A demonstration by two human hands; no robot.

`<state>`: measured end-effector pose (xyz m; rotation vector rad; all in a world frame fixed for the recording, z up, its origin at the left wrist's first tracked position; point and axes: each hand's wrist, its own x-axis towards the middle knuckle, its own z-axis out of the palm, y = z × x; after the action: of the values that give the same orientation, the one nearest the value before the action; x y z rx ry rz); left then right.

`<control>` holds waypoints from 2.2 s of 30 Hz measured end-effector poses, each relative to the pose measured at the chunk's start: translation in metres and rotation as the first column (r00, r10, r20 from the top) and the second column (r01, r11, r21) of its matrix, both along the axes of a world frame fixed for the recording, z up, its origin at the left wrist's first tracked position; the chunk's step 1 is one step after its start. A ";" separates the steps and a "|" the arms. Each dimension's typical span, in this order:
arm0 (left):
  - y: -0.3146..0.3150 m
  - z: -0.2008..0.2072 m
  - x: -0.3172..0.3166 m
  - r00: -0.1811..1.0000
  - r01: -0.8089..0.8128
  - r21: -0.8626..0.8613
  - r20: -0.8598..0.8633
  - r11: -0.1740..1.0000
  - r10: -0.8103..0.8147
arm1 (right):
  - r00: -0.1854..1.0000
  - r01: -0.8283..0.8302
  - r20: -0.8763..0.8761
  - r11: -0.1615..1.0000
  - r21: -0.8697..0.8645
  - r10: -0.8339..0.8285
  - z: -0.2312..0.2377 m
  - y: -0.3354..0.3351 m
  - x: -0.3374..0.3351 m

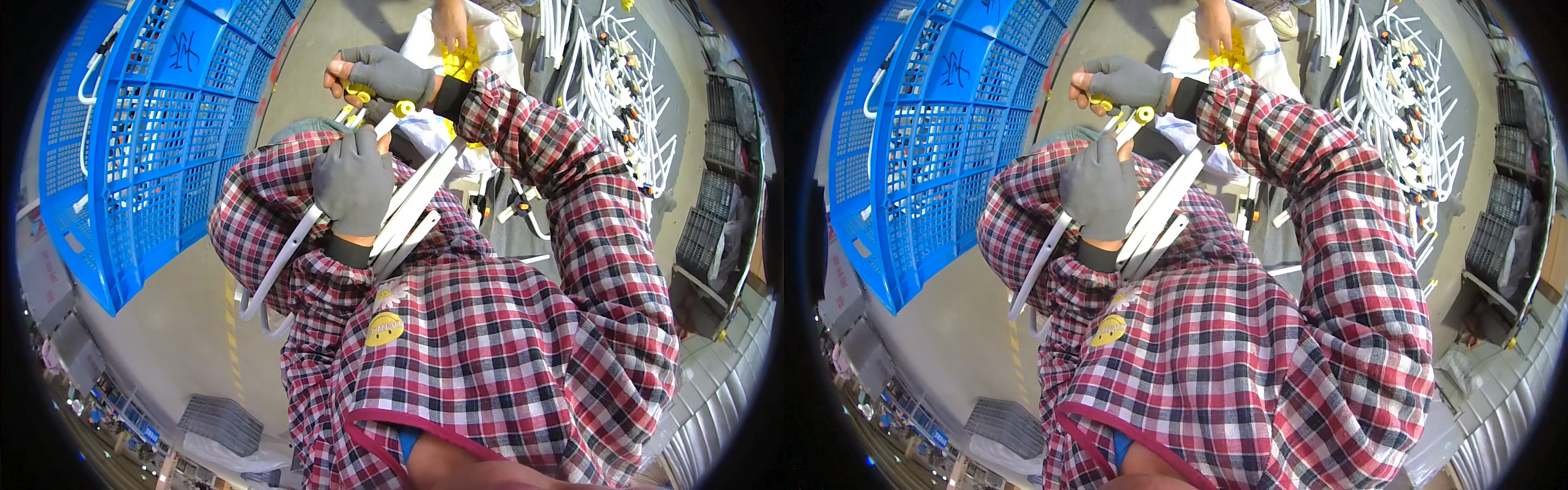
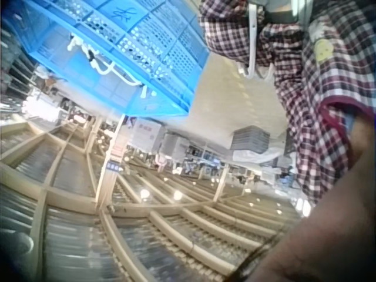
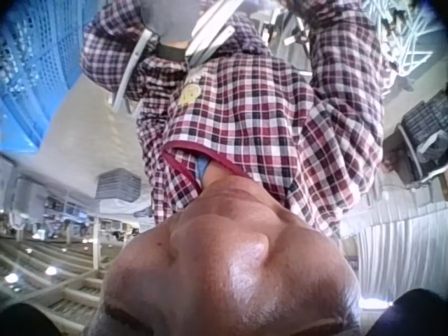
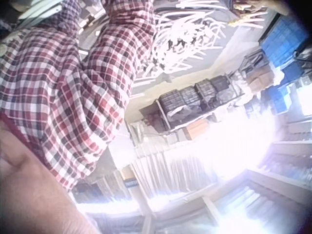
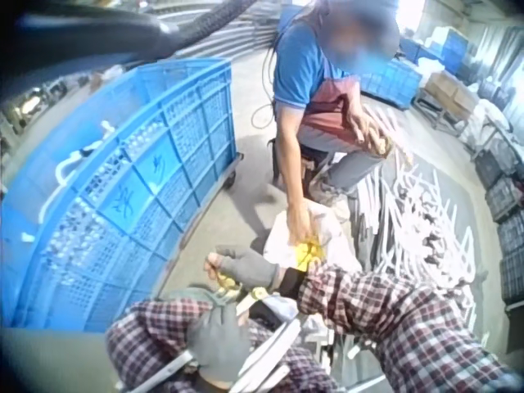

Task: The person sits on the floor and repeatedly picks white plastic frames and yellow caps from a bag, then presses the caps onto the frame ends. Completed frames are placed into a blue crate. Another worker is visible nearby performing similar assembly.

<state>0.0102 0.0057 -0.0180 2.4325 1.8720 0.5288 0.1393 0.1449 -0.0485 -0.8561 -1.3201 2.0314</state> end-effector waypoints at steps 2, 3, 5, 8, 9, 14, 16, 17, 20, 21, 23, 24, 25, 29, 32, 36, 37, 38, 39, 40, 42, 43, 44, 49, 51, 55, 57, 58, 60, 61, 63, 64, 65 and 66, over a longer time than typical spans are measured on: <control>0.001 0.003 -0.002 0.993 0.086 0.102 0.074 0.991 -0.094 | 0.992 0.042 -0.117 0.997 -0.070 -0.050 -0.008 0.007 0.015; -0.003 0.009 -0.006 0.984 0.130 0.198 0.099 0.971 -0.152 | 0.977 0.064 -0.190 0.984 -0.169 -0.096 -0.009 0.008 0.022; -0.025 0.012 -0.016 0.938 0.250 0.198 0.192 0.948 -0.287 | 0.960 0.062 -0.238 0.943 -0.326 -0.145 -0.013 0.011 0.049; -0.055 0.006 -0.036 0.900 0.426 -0.069 0.131 0.902 -0.415 | 0.971 0.057 -0.195 0.921 -0.384 -0.142 -0.027 -0.001 0.094; -0.057 0.010 -0.035 0.927 0.371 -0.080 0.091 0.925 -0.364 | 0.964 0.060 -0.211 0.906 -0.418 -0.161 -0.029 -0.009 0.098; -0.056 0.011 -0.024 0.948 0.182 -0.064 -0.253 0.981 -0.193 | 0.974 0.000 -0.222 0.975 -0.224 -0.051 -0.033 -0.034 0.111; -0.045 0.002 -0.024 0.963 0.146 0.031 -0.233 0.989 -0.135 | 0.997 0.077 -0.007 0.989 -0.122 -0.079 -0.033 -0.035 0.107; -0.033 -0.003 -0.024 0.967 0.110 0.135 -0.243 0.985 -0.075 | 0.999 0.041 0.023 0.997 -0.062 -0.039 -0.038 -0.029 0.108; -0.008 -0.017 -0.029 0.986 0.055 0.227 -0.168 0.972 -0.016 | 0.979 -0.065 0.199 0.993 0.101 0.044 -0.026 -0.023 0.093; -0.008 -0.016 -0.029 0.986 0.040 0.196 -0.164 0.980 -0.007 | 0.966 -0.091 0.253 0.988 0.123 0.058 -0.019 -0.020 0.086; -0.006 -0.017 -0.028 0.989 0.023 0.184 -0.146 0.983 0.005 | 0.954 -0.110 0.296 0.979 0.174 0.054 -0.008 -0.020 0.074; -0.005 -0.022 -0.027 0.991 0.023 0.197 -0.132 0.980 0.003 | 0.941 -0.125 0.335 0.973 0.195 0.054 -0.005 -0.023 0.070; -0.005 -0.024 -0.026 0.993 0.023 0.210 -0.117 0.977 0.002 | 0.927 -0.140 0.372 0.966 0.215 0.052 -0.001 -0.026 0.066; -0.006 -0.021 -0.023 0.989 0.004 0.159 -0.144 0.987 0.019 | 0.898 -0.132 0.438 0.927 0.351 -0.038 0.000 -0.038 0.061; -0.012 -0.024 -0.022 0.989 0.023 0.165 -0.149 0.986 0.002 | 0.863 -0.230 0.505 0.908 0.349 0.025 0.005 -0.039 0.061; -0.013 -0.015 -0.015 0.990 0.006 0.133 -0.140 0.991 0.013 | 0.888 -0.406 0.325 0.886 0.223 0.325 0.025 -0.014 0.084; -0.011 -0.008 -0.012 0.991 -0.012 0.106 -0.135 0.994 0.026 | 0.898 -0.300 0.387 0.934 0.192 0.209 0.020 -0.006 0.085; -0.009 -0.005 -0.009 0.991 -0.031 0.080 -0.130 0.996 0.041 | 0.888 -0.189 0.450 0.967 0.169 0.095 0.011 0.004 0.082; -0.005 -0.007 -0.006 0.993 -0.033 0.124 -0.111 0.992 0.047 | 0.865 -0.036 0.501 0.990 0.136 -0.037 -0.012 0.014 0.079; -0.004 -0.008 -0.003 0.994 -0.026 0.132 -0.106 0.991 0.041 | 0.880 0.168 0.439 0.984 0.067 -0.180 -0.028 0.015 0.065; -0.002 -0.007 0.001 0.995 0.001 0.146 -0.098 0.989 0.014 | 0.872 -0.064 0.487 0.997 0.038 0.037 -0.066 0.017 0.045; -0.001 -0.006 0.002 0.994 0.013 0.142 -0.106 0.990 0.002 | 0.880 -0.074 0.457 0.988 -0.136 0.129 -0.066 0.014 0.033; -0.004 -0.005 0.000 0.993 0.001 0.137 -0.114 0.991 0.014 | 0.948 0.044 0.279 0.801 -0.598 0.156 -0.039 0.001 0.016; -0.004 -0.006 -0.001 0.996 0.006 0.144 -0.094 0.990 0.007 | 0.937 -0.288 0.113 0.915 -0.283 0.331 -0.040 -0.002 0.017; -0.005 -0.006 0.001 0.996 0.012 0.139 -0.093 0.990 0.001 | 0.939 -0.339 -0.066 0.874 -0.348 0.338 -0.050 -0.005 0.015; -0.006 -0.008 -0.002 0.995 0.015 0.136 -0.101 0.991 -0.002 | 0.914 -0.362 0.149 0.925 -0.118 0.377 -0.040 -0.013 -0.002; -0.005 -0.012 -0.002 0.997 0.008 0.179 -0.080 0.984 0.006 | 0.919 -0.321 0.194 0.937 -0.134 0.343 -0.039 -0.012 -0.003; -0.003 -0.012 -0.001 0.998 0.017 0.186 -0.065 0.982 -0.005 | 0.921 -0.298 0.218 0.945 -0.137 0.322 -0.036 -0.011 -0.002; -0.002 -0.012 0.001 0.999 0.032 0.198 -0.033 0.980 -0.026 | 0.918 -0.255 0.314 0.967 -0.004 0.244 -0.044 -0.009 0.004; -0.002 -0.005 0.003 0.998 0.034 0.071 -0.053 0.997 -0.030 | 0.919 -0.247 0.334 0.966 0.077 0.208 -0.061 -0.002 0.010; -0.007 0.001 -0.004 0.992 0.110 0.173 0.038 0.979 -0.119 | 0.863 -0.411 0.461 0.818 0.403 0.206 -0.065 0.016 0.019; -0.015 0.002 -0.010 0.982 0.144 0.221 0.088 0.965 -0.167 | 0.958 -0.129 0.231 0.975 -0.180 0.170 -0.034 0.005 0.020; -0.030 0.005 -0.017 0.961 0.228 0.109 0.135 0.967 -0.242 | 0.994 -0.069 0.071 0.966 -0.248 0.089 -0.034 0.002 0.038; -0.041 0.008 -0.023 0.929 0.326 0.036 0.170 0.945 -0.328 | 0.997 -0.012 -0.082 0.949 -0.315 -0.015 -0.035 0.001 0.060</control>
<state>-0.0132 -0.0351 -0.0102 2.5322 1.3623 0.6976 0.1997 0.1464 -0.0833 -0.8970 -0.9625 2.2881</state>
